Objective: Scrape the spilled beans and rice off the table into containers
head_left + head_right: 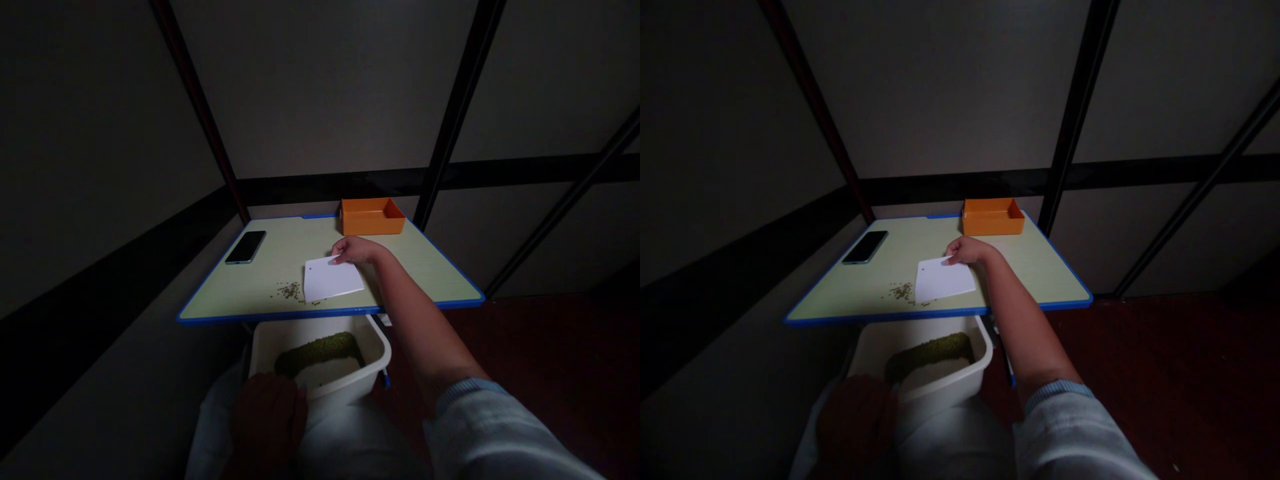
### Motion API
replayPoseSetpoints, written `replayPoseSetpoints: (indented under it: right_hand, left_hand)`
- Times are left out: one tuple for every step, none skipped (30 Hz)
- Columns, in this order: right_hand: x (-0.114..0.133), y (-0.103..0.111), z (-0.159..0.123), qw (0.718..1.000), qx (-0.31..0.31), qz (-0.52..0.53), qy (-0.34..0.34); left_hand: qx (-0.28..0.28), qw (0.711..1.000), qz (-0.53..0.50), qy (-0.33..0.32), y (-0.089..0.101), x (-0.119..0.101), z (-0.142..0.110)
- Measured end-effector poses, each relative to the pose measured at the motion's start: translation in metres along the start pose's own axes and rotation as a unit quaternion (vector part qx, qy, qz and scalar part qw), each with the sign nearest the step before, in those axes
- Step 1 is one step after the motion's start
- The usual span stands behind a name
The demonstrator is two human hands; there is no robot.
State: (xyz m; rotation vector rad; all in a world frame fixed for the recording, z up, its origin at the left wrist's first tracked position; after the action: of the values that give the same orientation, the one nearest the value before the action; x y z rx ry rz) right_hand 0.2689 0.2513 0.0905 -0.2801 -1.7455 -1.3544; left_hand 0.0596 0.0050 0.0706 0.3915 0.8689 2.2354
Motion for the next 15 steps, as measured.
replayPoseSetpoints:
  right_hand:
    - [-0.001, -0.001, 0.0, 1.0, 0.007, -0.003, 0.001]
    - [-0.001, -0.002, 0.0, 1.0, 0.015, -0.007, 0.001]
    - [-0.002, -0.002, 0.0, 1.0, 0.025, -0.009, 0.001]
    - [-0.002, -0.003, -0.001, 0.999, 0.035, -0.008, 0.001]
    - [-0.003, -0.003, -0.001, 0.999, 0.044, -0.007, 0.0]
    - [-0.003, -0.003, -0.002, 0.999, 0.051, -0.006, -0.002]
    - [-0.003, -0.002, -0.004, 0.998, 0.056, -0.006, -0.006]
    - [-0.003, -0.002, -0.005, 0.998, 0.059, -0.007, -0.01]
    - [-0.003, 0.0, -0.007, 0.998, 0.06, -0.009, -0.017]
    - [-0.002, 0.001, -0.009, 0.998, 0.062, -0.012, -0.024]
    - [-0.002, 0.001, -0.01, 0.997, 0.065, -0.016, -0.031]
    - [-0.001, 0.002, -0.012, 0.997, 0.069, -0.022, -0.036]
    - [-0.001, 0.002, -0.013, 0.996, 0.075, -0.028, -0.04]
    - [0.0, 0.001, -0.014, 0.995, 0.083, -0.035, -0.043]
    - [0.001, 0.0, -0.015, 0.994, 0.094, -0.041, -0.043]
  left_hand:
    - [0.002, 1.0, -0.002, 0.002, 0.0, 0.0, 0.0]
    - [0.004, 1.0, -0.005, 0.004, 0.0, 0.0, 0.001]
    - [0.004, 1.0, -0.008, 0.008, 0.0, 0.0, 0.001]
    - [0.003, 1.0, -0.01, 0.01, 0.0, 0.0, 0.002]
    - [0.001, 1.0, -0.01, 0.011, 0.001, -0.001, 0.002]
    - [0.001, 1.0, -0.008, 0.011, 0.001, -0.001, 0.002]
    - [0.002, 1.0, -0.007, 0.012, 0.001, -0.001, 0.002]
    - [0.004, 1.0, -0.005, 0.013, 0.001, -0.002, 0.002]
    - [0.006, 1.0, -0.006, 0.014, 0.001, -0.002, 0.002]
    - [0.007, 1.0, -0.005, 0.015, 0.001, -0.002, 0.002]
    - [0.004, 1.0, -0.005, 0.015, 0.002, -0.003, 0.002]
    - [0.001, 1.0, -0.003, 0.016, 0.002, -0.003, 0.002]
    - [-0.003, 1.0, -0.002, 0.016, 0.003, -0.003, 0.002]
    - [-0.004, 1.0, -0.001, 0.015, 0.003, -0.003, 0.002]
    - [-0.002, 1.0, 0.001, 0.015, 0.003, -0.003, 0.002]
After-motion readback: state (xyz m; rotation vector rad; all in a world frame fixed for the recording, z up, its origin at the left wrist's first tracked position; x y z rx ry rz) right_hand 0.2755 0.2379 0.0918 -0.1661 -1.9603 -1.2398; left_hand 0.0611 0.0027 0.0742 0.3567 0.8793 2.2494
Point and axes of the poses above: each hand's wrist, its own z-axis towards the middle knuckle, its own y-axis out of the back of the hand, x = y × z, the point moved 5 cm from there along z, towards the middle knuckle, and after that the axes turned 10 degrees about -z, right-handed, at the moved point
